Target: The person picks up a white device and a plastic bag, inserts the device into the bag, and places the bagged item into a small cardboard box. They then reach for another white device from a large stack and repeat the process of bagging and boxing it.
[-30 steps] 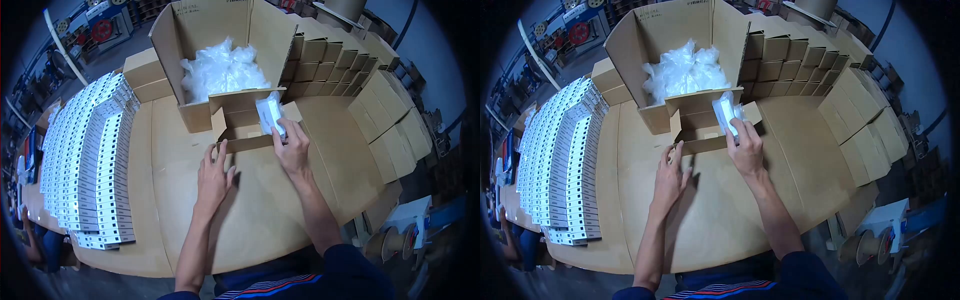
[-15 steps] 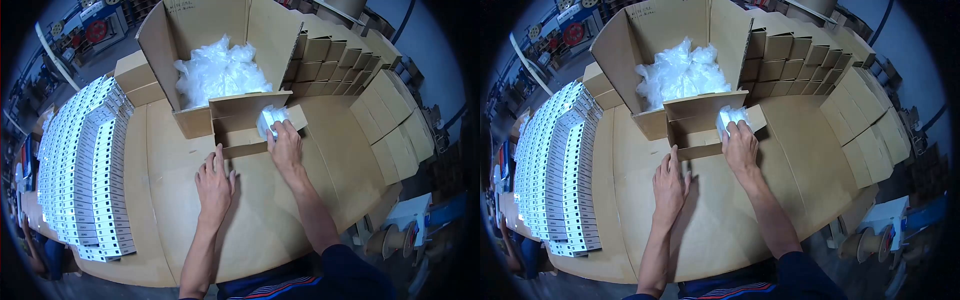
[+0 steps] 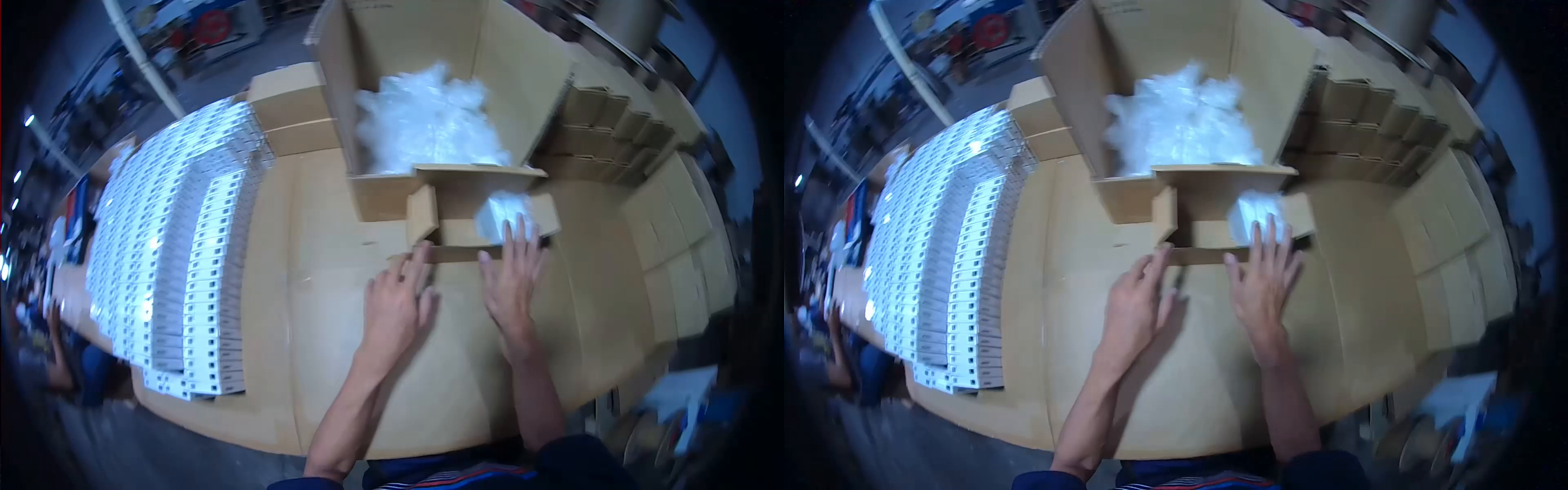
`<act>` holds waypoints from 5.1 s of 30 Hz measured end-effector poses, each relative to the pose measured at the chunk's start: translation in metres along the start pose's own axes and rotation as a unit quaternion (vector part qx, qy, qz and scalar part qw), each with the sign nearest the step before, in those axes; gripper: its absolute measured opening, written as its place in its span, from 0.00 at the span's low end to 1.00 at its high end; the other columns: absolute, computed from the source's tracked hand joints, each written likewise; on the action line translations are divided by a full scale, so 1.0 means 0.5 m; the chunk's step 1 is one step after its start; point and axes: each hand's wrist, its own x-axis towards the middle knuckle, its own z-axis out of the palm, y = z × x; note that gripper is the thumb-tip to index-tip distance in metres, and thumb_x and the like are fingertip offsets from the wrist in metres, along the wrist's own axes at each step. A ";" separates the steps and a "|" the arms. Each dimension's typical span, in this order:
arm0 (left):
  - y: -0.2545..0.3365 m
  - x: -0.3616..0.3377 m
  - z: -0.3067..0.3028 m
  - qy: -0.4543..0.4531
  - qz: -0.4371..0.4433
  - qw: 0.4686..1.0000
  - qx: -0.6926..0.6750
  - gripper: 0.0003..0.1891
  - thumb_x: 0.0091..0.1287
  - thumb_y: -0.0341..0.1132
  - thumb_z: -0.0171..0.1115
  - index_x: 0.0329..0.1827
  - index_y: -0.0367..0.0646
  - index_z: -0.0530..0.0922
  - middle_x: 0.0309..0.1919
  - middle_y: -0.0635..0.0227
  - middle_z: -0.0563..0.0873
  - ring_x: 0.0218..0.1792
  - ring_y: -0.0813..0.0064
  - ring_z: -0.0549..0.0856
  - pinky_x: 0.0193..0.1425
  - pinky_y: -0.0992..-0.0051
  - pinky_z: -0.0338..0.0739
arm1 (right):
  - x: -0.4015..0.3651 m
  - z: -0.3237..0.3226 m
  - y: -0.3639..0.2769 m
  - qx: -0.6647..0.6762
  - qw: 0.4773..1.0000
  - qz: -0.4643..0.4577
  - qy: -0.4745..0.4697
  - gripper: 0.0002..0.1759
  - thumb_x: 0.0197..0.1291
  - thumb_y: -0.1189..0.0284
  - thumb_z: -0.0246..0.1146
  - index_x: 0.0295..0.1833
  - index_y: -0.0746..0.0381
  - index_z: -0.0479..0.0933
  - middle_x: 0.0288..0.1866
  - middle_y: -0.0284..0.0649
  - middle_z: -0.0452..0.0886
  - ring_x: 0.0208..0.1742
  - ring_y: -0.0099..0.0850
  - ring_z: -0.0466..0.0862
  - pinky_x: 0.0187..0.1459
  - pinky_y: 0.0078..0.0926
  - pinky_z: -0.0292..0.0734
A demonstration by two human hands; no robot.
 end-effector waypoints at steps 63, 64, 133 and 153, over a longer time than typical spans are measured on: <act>-0.032 0.452 -0.130 0.080 -0.079 0.975 0.194 0.17 0.73 0.40 0.64 0.34 0.31 0.84 0.33 0.39 0.87 0.37 0.41 0.89 0.41 0.54 0.85 | 0.338 -0.233 -0.092 0.570 0.812 -0.086 -0.089 0.10 0.70 0.81 0.60 0.50 0.65 0.85 0.46 0.33 0.85 0.43 0.16 0.80 0.45 0.17 0.81; -0.056 0.494 -0.106 0.092 -0.073 0.974 0.196 0.18 0.72 0.40 0.64 0.32 0.30 0.84 0.32 0.38 0.87 0.38 0.38 0.89 0.43 0.54 0.87 | 0.347 -0.230 -0.089 0.598 0.793 -0.092 -0.077 0.10 0.70 0.81 0.60 0.50 0.64 0.85 0.47 0.34 0.85 0.43 0.16 0.80 0.45 0.17 0.82; 0.160 -0.127 -0.042 0.045 0.189 0.978 -0.074 0.14 0.55 0.21 0.74 0.42 0.40 0.81 0.45 0.62 0.86 0.51 0.57 0.85 0.55 0.60 0.80 | -0.282 -0.211 -0.008 0.466 0.884 0.012 -0.034 0.17 0.55 0.69 0.80 0.43 0.71 0.86 0.45 0.54 0.85 0.46 0.47 0.86 0.49 0.38 0.81; 0.139 -0.123 -0.065 0.008 -0.107 0.932 -0.346 0.11 0.81 0.32 0.56 0.60 0.36 0.75 0.22 0.71 0.80 0.24 0.81 0.83 0.29 0.79 0.74 | -0.305 -0.240 0.034 0.427 0.882 0.070 -0.189 0.07 0.64 0.76 0.73 0.41 0.70 0.85 0.42 0.44 0.80 0.35 0.27 0.78 0.37 0.25 0.73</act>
